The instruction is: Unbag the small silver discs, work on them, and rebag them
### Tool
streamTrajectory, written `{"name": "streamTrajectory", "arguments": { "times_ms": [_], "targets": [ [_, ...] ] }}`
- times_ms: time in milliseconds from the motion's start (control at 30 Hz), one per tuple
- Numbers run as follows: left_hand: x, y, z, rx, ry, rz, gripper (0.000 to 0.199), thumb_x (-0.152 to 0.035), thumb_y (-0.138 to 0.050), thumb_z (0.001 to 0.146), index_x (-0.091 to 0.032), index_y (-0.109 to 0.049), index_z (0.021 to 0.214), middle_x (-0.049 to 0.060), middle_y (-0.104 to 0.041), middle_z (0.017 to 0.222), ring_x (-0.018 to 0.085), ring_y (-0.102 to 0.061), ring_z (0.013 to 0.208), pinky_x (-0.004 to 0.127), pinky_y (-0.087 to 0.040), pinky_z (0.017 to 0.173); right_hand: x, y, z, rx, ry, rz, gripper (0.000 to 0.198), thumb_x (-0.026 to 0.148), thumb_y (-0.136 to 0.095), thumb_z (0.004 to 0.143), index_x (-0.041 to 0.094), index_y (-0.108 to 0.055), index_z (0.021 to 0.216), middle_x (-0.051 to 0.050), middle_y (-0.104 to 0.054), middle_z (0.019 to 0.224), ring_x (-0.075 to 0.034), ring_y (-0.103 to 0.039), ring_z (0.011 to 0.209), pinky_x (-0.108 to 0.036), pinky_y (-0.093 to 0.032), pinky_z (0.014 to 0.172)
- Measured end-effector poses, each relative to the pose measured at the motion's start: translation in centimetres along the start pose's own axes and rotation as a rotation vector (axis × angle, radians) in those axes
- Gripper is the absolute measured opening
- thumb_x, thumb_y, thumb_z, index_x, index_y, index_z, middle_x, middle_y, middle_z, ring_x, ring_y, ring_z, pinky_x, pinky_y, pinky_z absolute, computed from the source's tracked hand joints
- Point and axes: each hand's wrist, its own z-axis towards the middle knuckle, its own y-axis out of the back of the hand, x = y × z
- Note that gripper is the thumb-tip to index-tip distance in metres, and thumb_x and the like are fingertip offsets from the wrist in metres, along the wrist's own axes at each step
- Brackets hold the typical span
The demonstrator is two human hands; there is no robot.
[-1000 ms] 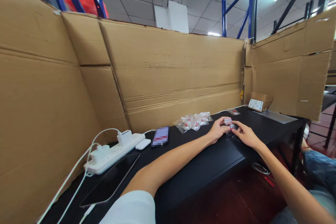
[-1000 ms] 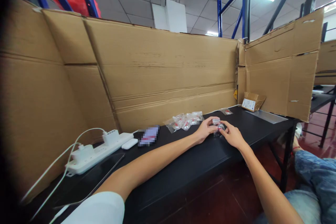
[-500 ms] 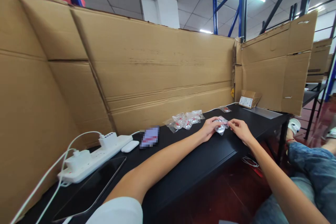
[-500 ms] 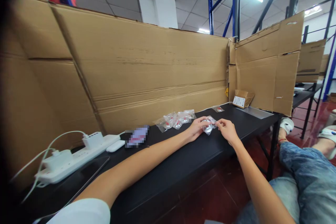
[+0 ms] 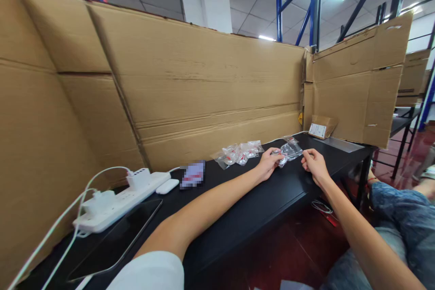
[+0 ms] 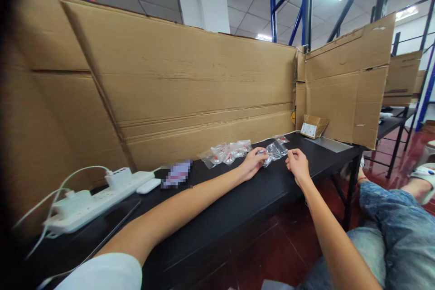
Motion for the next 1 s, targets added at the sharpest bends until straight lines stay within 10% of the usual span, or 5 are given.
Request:
{"name": "streamTrajectory", "arguments": {
  "times_ms": [233, 667, 1000],
  "targets": [
    [0.0, 0.2, 0.1, 0.007, 0.002, 0.008, 0.045, -0.013, -0.083, 0.058, -0.012, -0.059, 0.097, 0.001, -0.064, 0.07, 0.009, -0.058, 0.055, 0.02, -0.043, 0.052, 0.8, 0.3, 0.0, 0.016, 0.095, 0.019, 0.042, 0.044, -0.071, 0.063, 0.021, -0.062, 0.097, -0.005, -0.06, 0.096, -0.011, -0.055, 0.063, -0.022, -0.044, 0.049],
    [-0.9, -0.4, -0.9, 0.294, 0.079, 0.133, 0.04, -0.023, -0.077, 0.071, -0.014, -0.048, 0.096, 0.01, -0.069, 0.086, 0.022, -0.071, 0.064, 0.027, -0.055, 0.05, -0.4, 0.1, 1.1, 0.163, 0.016, -0.058, 0.052, 0.063, -0.06, 0.069, 0.015, -0.068, 0.054, -0.014, -0.069, 0.067, -0.019, -0.06, 0.065, -0.028, -0.044, 0.058],
    [-0.8, -0.2, -0.9, 0.296, -0.004, 0.1, 0.041, -0.008, -0.075, 0.068, -0.012, -0.056, 0.104, 0.007, -0.07, 0.083, 0.016, -0.07, 0.068, 0.023, -0.052, 0.061, 0.8, 0.4, 0.0, 0.238, 0.093, -0.12, 0.039, 0.048, -0.077, 0.06, 0.014, -0.077, 0.079, -0.01, -0.073, 0.079, -0.02, -0.061, 0.071, -0.03, -0.044, 0.066]
  ]
}}
